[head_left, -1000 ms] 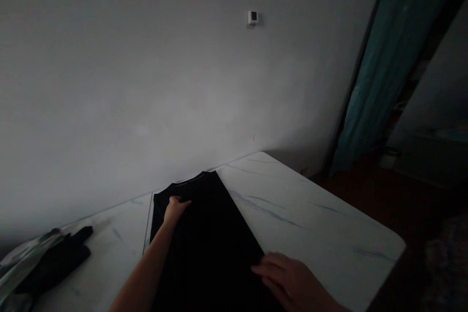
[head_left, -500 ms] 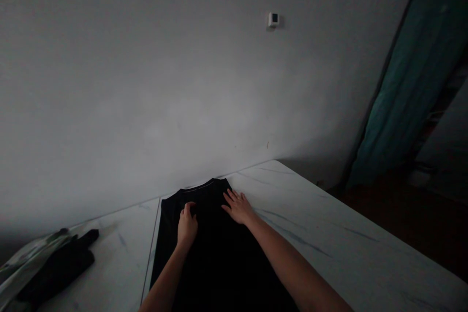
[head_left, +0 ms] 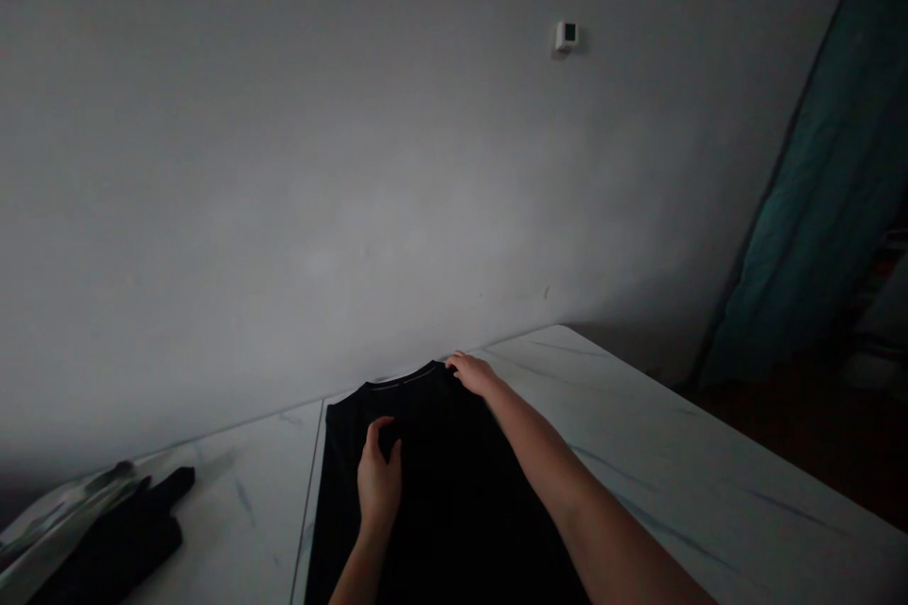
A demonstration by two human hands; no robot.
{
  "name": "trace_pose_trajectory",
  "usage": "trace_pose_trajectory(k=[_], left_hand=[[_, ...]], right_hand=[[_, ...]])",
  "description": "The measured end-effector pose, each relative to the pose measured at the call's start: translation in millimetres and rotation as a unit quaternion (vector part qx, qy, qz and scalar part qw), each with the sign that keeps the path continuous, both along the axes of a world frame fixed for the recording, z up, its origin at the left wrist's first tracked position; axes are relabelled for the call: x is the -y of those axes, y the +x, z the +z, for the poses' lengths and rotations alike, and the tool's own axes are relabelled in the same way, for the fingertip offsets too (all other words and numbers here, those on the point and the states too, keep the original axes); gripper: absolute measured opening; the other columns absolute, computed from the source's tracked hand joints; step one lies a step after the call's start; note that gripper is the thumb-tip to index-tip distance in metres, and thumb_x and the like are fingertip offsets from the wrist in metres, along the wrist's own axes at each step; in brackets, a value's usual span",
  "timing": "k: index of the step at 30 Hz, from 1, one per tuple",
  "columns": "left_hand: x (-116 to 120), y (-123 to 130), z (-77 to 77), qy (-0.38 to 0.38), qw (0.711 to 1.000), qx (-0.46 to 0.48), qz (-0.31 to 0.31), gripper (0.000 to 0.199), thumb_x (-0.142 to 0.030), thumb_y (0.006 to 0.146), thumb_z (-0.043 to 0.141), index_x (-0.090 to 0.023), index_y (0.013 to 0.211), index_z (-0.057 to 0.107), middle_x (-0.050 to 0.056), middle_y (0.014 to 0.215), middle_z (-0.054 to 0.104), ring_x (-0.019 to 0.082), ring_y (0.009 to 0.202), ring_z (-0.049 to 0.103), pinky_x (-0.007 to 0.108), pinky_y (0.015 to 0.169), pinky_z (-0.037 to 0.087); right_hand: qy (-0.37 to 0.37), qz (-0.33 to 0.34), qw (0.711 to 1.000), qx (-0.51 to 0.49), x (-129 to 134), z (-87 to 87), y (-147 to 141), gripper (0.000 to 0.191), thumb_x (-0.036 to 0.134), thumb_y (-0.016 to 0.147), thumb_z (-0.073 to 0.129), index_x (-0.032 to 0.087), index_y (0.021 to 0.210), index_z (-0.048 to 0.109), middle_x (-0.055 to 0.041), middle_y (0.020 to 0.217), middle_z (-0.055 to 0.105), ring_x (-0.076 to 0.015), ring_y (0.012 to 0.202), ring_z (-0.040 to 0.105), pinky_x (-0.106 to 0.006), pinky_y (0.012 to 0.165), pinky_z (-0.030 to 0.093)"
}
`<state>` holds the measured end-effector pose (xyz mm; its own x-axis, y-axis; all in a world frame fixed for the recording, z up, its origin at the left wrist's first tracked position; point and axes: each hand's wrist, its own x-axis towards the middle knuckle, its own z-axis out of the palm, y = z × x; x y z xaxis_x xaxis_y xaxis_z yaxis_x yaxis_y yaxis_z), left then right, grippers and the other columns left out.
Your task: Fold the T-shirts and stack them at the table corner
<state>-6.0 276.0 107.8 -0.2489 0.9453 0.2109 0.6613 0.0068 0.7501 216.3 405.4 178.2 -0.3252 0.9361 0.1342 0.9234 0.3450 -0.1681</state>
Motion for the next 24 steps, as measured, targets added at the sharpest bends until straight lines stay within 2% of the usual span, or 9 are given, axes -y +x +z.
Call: trace_pose_trajectory(k=[3, 6, 12, 16, 20, 24], left_hand=[[2, 2, 4.7, 0.037, 0.997, 0.070, 0.008, 0.030, -0.026, 0.083, 0.050, -0.026, 0.112, 0.057, 0.003, 0.101, 0.071, 0.023, 0.089, 0.069, 0.033, 0.078, 0.053], [4, 3, 10.2, 0.060, 0.989, 0.131, 0.014, 0.025, -0.026, 0.079, 0.052, -0.023, 0.102, 0.062, 0.003, 0.099, 0.071, 0.024, 0.092, 0.068, 0.034, 0.083, 0.052], [7, 3, 19.5, 0.021, 0.993, 0.115, 0.034, 0.020, -0.025, 0.077, 0.052, -0.022, 0.083, 0.071, 0.005, 0.089, 0.068, 0.024, 0.088, 0.066, 0.035, 0.084, 0.051], [8, 4, 24.5, 0.002, 0.996, 0.071, 0.052, 0.030, -0.022, 0.082, 0.048, -0.018, 0.095, 0.075, 0.008, 0.095, 0.067, 0.023, 0.088, 0.066, 0.033, 0.084, 0.051], [10, 8, 27.7, -0.004, 0.999, 0.012, 0.043, 0.032, -0.022, 0.086, 0.047, -0.013, 0.105, 0.072, 0.011, 0.100, 0.065, 0.023, 0.089, 0.066, 0.032, 0.082, 0.052], [12, 11, 27.9, -0.016, 0.999, -0.033, 0.034, 0.033, -0.027, 0.086, 0.052, -0.013, 0.112, 0.067, 0.012, 0.107, 0.063, 0.022, 0.087, 0.066, 0.033, 0.077, 0.054]], right_hand=[[-0.017, -0.001, 1.000, 0.010, -14, -3.3, 2, 0.027, 0.008, 0.086, 0.054, 0.024, 0.102, 0.069, -0.0036, 0.114, 0.067, -0.0169, 0.094, 0.062, -0.022, 0.076, 0.041], [-0.023, -0.012, 1.000, 0.017, -22, -5.4, 4, 0.024, 0.009, 0.086, 0.054, 0.023, 0.098, 0.070, -0.0050, 0.110, 0.068, -0.0177, 0.091, 0.062, -0.023, 0.073, 0.041], [-0.018, -0.048, 0.998, 0.029, -19, -4.2, 1, 0.028, 0.010, 0.091, 0.046, 0.024, 0.103, 0.067, -0.0069, 0.111, 0.066, -0.0192, 0.092, 0.062, -0.024, 0.072, 0.041], [-0.013, -0.068, 0.997, 0.036, -12, 1.4, -5, 0.029, 0.010, 0.093, 0.043, 0.022, 0.103, 0.066, -0.0083, 0.110, 0.066, -0.0191, 0.091, 0.063, -0.025, 0.073, 0.043], [0.008, -0.069, 0.997, 0.037, 1, 9.1, -13, 0.032, 0.006, 0.093, 0.038, 0.015, 0.108, 0.065, -0.0132, 0.115, 0.062, -0.0207, 0.100, 0.061, -0.029, 0.082, 0.045], [0.034, -0.038, 0.999, 0.020, 39, 6.4, -17, 0.033, 0.011, 0.093, 0.048, 0.016, 0.124, 0.057, -0.0141, 0.130, 0.055, -0.0222, 0.116, 0.055, -0.033, 0.098, 0.044]])
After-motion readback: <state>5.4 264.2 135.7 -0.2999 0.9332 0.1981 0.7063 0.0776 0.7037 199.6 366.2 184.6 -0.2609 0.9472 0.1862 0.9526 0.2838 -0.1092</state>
